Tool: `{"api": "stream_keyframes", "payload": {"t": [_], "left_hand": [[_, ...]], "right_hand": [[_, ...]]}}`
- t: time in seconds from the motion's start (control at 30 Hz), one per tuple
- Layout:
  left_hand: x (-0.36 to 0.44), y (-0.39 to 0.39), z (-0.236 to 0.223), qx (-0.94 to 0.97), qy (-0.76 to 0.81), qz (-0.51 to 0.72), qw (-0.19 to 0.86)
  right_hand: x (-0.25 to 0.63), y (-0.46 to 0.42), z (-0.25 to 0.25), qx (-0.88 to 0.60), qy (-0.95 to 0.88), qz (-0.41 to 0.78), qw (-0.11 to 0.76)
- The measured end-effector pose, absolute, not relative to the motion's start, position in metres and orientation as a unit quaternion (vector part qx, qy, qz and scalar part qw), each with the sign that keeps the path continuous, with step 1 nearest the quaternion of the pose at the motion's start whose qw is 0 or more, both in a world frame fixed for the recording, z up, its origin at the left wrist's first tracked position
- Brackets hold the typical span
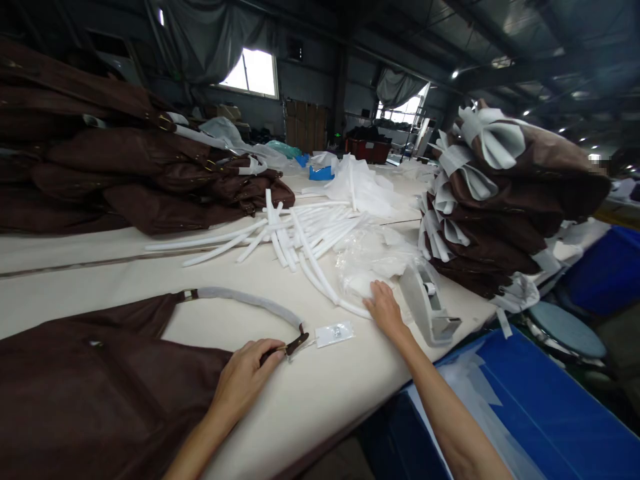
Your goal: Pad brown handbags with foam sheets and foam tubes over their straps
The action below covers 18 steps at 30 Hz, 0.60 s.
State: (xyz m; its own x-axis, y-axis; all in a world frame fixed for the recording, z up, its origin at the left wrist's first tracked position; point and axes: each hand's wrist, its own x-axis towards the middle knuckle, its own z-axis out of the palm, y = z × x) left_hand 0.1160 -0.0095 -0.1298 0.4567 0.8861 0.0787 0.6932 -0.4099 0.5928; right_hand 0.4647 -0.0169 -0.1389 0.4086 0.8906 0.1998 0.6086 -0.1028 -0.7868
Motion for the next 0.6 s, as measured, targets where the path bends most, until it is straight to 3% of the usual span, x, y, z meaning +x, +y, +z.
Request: {"api": "stream_keyframes", "payload": {"t": [0.33, 0.6], "left_hand": [[0.110, -0.007, -0.128, 0.847, 0.430, 0.216, 0.227], [0.107, -0.014, -0.125, 0.857, 0.419, 0.212, 0.211]], "right_hand": [[0.498, -0.013, -0.116, -0.676, -0.595, 0.201, 0.385], [0.498, -0.019, -0.106, -0.698, -0.618, 0.142, 0.332]]}}
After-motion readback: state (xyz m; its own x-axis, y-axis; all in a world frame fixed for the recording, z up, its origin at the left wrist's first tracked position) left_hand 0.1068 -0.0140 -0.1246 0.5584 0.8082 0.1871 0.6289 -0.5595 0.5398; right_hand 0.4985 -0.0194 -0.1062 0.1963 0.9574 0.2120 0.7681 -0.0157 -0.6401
